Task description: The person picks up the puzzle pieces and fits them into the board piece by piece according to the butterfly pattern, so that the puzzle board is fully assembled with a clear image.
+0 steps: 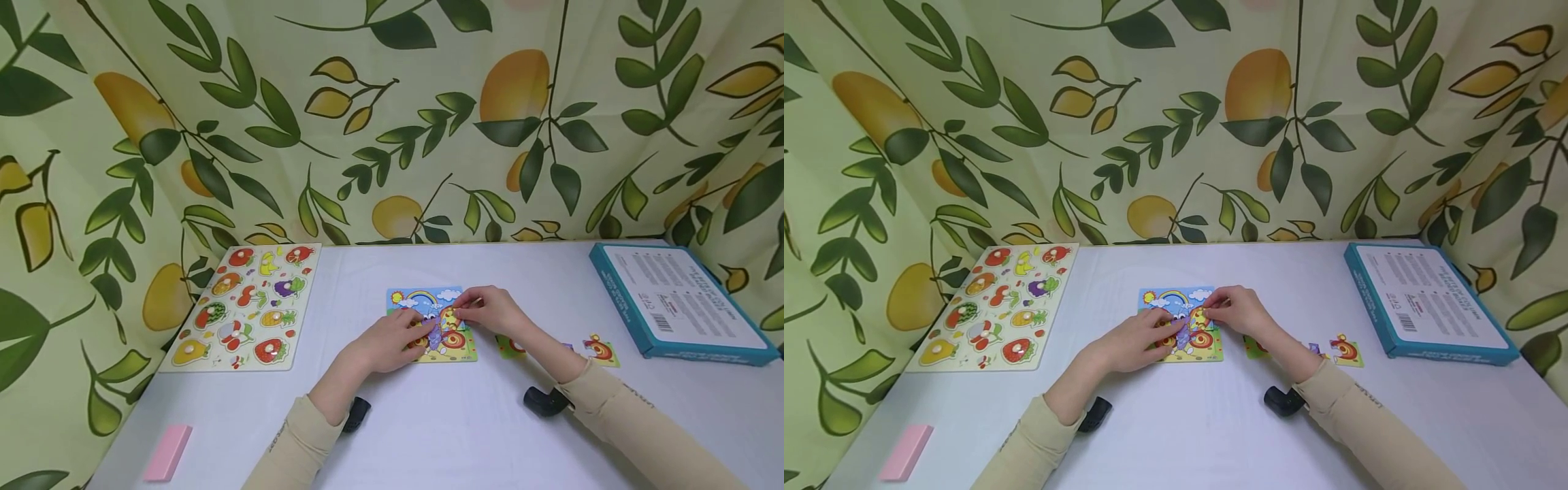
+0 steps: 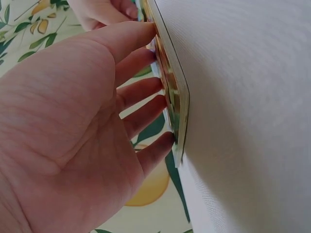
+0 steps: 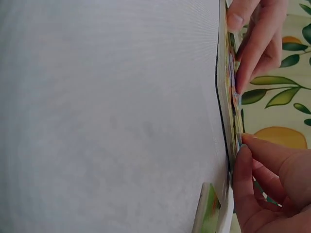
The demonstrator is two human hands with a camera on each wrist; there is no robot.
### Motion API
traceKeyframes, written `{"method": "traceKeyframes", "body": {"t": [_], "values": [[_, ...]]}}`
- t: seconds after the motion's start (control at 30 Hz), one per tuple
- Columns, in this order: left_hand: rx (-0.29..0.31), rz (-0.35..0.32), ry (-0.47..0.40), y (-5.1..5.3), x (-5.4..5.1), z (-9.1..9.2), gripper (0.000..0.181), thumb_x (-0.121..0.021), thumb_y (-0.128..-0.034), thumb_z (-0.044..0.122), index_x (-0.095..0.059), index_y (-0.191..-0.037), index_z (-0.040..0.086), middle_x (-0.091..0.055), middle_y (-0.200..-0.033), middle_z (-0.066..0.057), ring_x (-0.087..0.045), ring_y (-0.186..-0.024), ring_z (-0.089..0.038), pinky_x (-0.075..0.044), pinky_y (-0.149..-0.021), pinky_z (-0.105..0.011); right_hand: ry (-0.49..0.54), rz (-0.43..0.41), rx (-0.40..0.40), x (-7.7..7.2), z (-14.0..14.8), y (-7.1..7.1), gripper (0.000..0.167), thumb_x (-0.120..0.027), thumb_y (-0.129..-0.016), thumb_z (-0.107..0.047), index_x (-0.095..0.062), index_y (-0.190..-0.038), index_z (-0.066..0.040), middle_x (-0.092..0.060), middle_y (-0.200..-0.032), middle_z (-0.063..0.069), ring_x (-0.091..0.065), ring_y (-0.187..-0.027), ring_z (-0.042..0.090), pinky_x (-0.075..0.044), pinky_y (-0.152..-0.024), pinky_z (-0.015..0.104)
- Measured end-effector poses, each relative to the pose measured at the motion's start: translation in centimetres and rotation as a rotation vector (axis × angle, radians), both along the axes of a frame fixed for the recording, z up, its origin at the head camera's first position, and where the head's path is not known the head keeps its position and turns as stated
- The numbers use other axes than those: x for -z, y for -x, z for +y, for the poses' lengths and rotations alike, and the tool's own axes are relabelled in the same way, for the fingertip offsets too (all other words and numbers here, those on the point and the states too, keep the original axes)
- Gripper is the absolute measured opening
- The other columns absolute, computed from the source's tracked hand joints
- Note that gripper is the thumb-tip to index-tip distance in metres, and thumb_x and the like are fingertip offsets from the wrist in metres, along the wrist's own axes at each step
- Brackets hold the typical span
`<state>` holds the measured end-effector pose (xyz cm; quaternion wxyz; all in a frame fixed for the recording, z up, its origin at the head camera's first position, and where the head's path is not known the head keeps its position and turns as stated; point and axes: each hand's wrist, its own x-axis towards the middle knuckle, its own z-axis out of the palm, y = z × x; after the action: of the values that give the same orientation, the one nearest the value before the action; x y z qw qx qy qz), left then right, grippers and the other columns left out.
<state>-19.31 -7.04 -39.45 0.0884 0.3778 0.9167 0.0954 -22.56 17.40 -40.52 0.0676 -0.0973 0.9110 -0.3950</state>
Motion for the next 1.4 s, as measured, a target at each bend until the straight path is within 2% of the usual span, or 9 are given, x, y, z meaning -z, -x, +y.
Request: {"method": "traceKeyframes", "body": {"t": [0.73,1.07,1.4], "values": [[0.009,-0.005,-0.002,-0.13,-0.48,0.03,0.052,-0.052,-0.1011,0.033,-0.041,-0.150,0.019,-0.047,-0.134,-0.005,-0.042,-0.118,-0.019,-0.042,-0.099,-0.035,-0.032,0.006,-0.020,0.58,-0.15,0.47,0.013,-0.074,-0.088,-0.022,-0.070,-0.094,-0.011,-0.062,-0.084,0.000,-0.053,-0.078,0.018,-0.044,-0.070,0.030],[0.002,-0.023,-0.014,-0.08,-0.37,0.09,0.052,-0.053,-0.1009,0.032,-0.041,-0.150,0.019,-0.046,-0.134,-0.004,-0.042,-0.118,-0.019,-0.041,-0.099,-0.036,-0.031,0.010,-0.012,0.72,-0.28,0.17,0.013,-0.074,-0.089,-0.022,-0.069,-0.094,-0.012,-0.057,-0.085,0.002,-0.050,-0.080,0.019,-0.041,-0.070,0.031],[-0.003,0.007,0.002,-0.06,-0.31,0.20,0.051,-0.053,-0.1007,0.032,-0.044,-0.148,0.018,-0.048,-0.132,-0.004,-0.044,-0.117,-0.019,-0.042,-0.098,-0.035,-0.038,0.023,-0.019,0.54,-0.51,0.18,0.009,-0.073,-0.089,-0.019,-0.068,-0.091,-0.011,-0.055,-0.083,0.002,-0.049,-0.079,0.020,-0.040,-0.070,0.031]]}}
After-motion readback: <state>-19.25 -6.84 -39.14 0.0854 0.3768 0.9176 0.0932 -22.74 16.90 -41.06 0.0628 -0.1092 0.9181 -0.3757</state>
